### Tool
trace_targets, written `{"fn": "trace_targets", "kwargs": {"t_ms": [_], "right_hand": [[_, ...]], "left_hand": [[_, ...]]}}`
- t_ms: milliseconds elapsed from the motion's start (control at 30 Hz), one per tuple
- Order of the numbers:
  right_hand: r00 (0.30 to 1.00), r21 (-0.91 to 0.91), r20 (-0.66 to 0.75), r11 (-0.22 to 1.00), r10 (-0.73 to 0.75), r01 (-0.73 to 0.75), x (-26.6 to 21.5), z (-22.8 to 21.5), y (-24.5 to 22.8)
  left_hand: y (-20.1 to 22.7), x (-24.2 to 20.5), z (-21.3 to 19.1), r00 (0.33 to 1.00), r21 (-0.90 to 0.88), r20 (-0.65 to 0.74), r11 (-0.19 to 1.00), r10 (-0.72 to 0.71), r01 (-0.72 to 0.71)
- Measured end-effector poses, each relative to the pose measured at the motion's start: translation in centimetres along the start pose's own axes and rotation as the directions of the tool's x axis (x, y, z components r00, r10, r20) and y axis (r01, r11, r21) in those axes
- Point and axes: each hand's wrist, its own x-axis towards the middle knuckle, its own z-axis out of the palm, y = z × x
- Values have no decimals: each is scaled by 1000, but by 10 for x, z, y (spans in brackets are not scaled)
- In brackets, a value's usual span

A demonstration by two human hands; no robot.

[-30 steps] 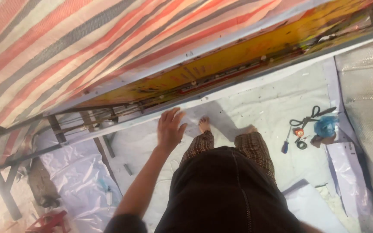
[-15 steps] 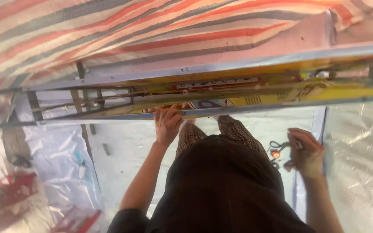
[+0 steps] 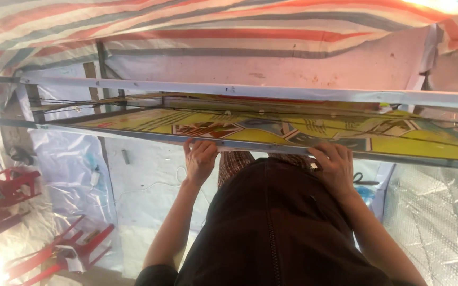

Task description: The person sits on the floor and then stands to attach a large yellow printed banner to a metal frame. They use a lighter to heat and secure the edges of the banner to the frame, smoothing it out with their hands.

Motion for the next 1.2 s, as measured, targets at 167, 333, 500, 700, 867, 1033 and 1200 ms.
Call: {"fn": "trace_targets", "kwargs": {"t_ms": [167, 333, 500, 700, 867, 1033, 1200], "right_hand": [[999, -7, 5, 999, 33, -33, 0, 3, -6], [1000, -34, -21, 999, -22, 21, -12, 26, -3], [998, -36, -42, 998, -53, 52, -15, 39, 1], [986, -22, -91, 990, -138, 137, 2, 35, -6], [979, -31, -117, 986, -166, 163, 10, 27, -11], [987, -4, -113, 993, -114, 114, 27, 12, -20], [991, -8, -108, 997, -75, 74, 25, 17, -18]], "left_hand": [[3, 6, -6, 999, -32, -13, 998, 51, -51], [1, 7, -3, 999, -82, 16, 996, 39, -38], [-8, -2, 8, 998, -94, 3, 993, 67, -67], [6, 12, -1, 998, -96, -25, 994, 52, -54], [8, 25, -6, 996, -120, -44, 989, 80, -84], [0, 33, -9, 994, -279, 113, 960, 5, 27], [-1, 48, -20, 963, -377, 259, 912, -67, 165]]}}
